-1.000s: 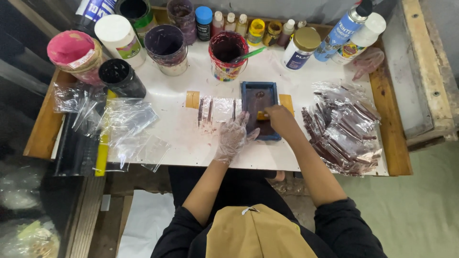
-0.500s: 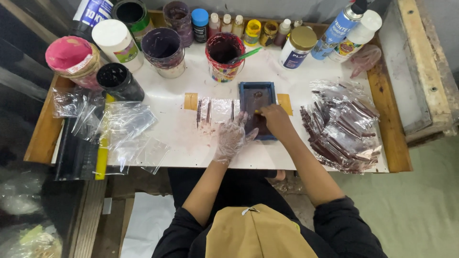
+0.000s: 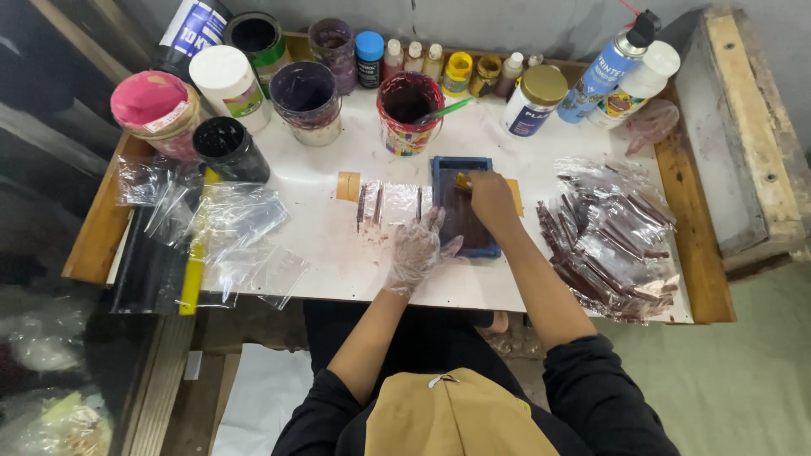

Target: Applying ink to small plastic sheets using a sponge and a stencil frame on a production workbench.

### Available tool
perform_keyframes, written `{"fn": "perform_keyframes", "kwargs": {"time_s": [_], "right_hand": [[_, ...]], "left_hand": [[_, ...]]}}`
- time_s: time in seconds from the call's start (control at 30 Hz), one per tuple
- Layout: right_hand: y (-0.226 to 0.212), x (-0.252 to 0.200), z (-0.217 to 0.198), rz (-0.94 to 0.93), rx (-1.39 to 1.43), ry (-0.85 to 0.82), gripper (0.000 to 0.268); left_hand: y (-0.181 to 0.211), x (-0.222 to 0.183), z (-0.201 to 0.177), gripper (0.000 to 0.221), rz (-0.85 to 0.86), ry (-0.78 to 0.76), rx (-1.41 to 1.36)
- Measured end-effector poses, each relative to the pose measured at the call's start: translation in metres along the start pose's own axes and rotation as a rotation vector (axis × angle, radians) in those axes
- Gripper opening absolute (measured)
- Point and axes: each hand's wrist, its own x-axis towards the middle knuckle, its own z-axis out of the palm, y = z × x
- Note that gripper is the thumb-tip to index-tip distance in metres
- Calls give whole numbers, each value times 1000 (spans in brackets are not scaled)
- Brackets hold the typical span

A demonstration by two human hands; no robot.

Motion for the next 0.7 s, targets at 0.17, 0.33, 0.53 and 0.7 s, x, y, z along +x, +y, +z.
{"fn": "perform_keyframes", "kwargs": {"time_s": [0.17,0.33,0.53,0.7], "right_hand": [[8,-2,32,-63,-76,13,15],[10,-6,14,-111,-70,-78,21],[-1,-10,-42,-17,62,-462,26],[-2,-20,-44,17,10,-515,25]], "left_hand": [[-6,-10,21,88,13,6,48],[-1,0,0,86,-5,-41,-14],[0,3,-8,86,-2,-62,-9],[4,6,-12,79,-28,-19,-25]]}}
